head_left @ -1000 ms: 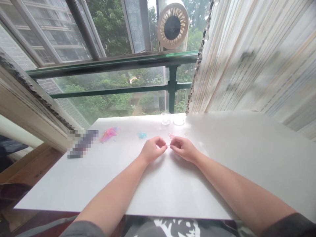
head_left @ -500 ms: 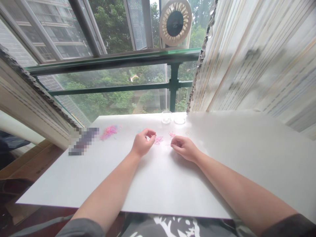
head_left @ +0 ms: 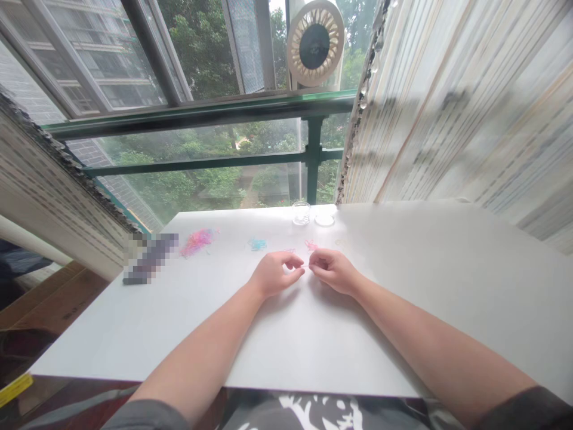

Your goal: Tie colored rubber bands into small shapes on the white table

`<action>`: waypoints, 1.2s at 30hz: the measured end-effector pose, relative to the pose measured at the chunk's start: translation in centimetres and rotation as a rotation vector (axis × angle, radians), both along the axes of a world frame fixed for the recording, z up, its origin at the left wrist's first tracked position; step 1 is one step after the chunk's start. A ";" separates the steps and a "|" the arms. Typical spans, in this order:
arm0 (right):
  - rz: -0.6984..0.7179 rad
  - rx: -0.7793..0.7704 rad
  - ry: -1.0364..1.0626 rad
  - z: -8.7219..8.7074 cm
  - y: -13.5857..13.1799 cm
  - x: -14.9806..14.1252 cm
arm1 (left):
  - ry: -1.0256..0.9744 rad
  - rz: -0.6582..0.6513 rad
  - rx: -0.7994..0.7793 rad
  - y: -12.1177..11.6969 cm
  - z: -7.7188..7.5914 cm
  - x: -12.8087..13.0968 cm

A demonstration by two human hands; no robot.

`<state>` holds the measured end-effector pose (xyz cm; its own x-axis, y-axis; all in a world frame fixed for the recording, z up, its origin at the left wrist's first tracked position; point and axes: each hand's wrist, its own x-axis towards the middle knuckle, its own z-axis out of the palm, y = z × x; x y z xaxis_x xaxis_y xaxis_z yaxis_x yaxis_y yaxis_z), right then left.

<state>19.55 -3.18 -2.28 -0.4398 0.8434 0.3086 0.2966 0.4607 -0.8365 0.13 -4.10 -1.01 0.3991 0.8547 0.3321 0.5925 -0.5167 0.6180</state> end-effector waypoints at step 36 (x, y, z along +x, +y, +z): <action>0.003 -0.005 -0.073 -0.1 0.0 0.0 | -0.046 0.001 0.004 0.1 0.0 0.1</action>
